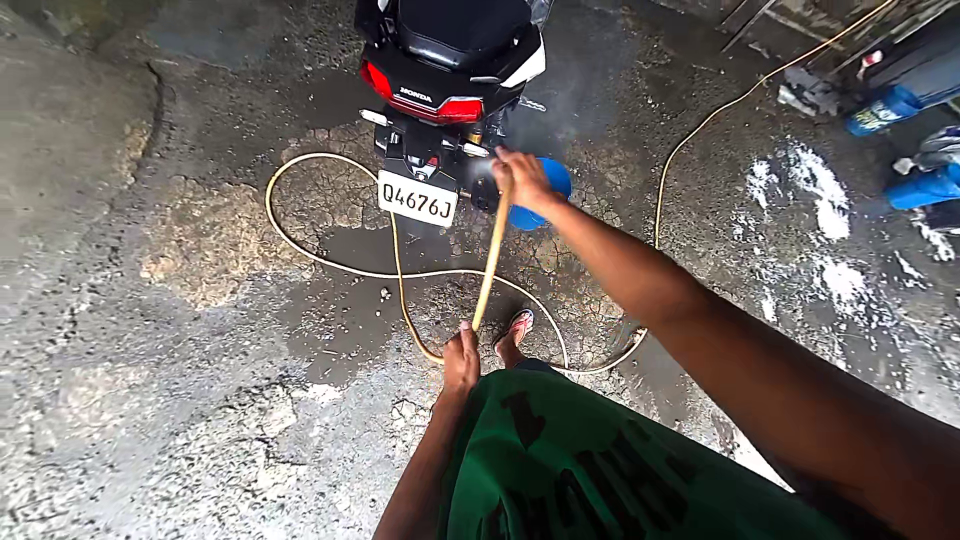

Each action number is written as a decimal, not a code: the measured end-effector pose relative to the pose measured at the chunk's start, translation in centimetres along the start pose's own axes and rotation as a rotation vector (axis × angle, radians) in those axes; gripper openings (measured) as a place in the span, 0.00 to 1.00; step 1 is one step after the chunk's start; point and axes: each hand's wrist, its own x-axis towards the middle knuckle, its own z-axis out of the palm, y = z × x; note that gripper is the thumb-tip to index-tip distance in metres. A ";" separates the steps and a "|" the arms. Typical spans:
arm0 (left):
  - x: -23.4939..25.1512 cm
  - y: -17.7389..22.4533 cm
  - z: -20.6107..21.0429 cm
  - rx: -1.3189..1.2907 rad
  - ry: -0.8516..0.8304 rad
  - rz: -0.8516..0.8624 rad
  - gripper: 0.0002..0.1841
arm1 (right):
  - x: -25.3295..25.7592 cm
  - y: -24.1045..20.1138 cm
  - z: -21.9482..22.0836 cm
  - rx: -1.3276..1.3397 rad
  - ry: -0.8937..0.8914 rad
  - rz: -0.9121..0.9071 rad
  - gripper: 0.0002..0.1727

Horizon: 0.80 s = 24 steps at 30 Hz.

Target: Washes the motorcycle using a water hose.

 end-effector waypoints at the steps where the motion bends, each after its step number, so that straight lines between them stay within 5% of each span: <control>1: 0.5 0.3 0.0 0.021 -0.064 0.025 0.38 | 0.3 1.8 -0.7 0.046 0.000 0.012 0.26; 6: 3.7 -1.2 -0.4 0.071 -0.172 0.152 0.37 | 3.4 6.9 -6.9 0.359 0.090 0.222 0.20; 12: 3.9 3.6 0.9 0.141 -0.190 0.353 0.39 | 5.7 4.7 -12.6 0.545 0.006 0.381 0.20; 24: 2.3 4.9 3.1 0.101 -0.267 0.252 0.41 | 9.8 0.7 -13.2 0.307 -0.106 0.151 0.15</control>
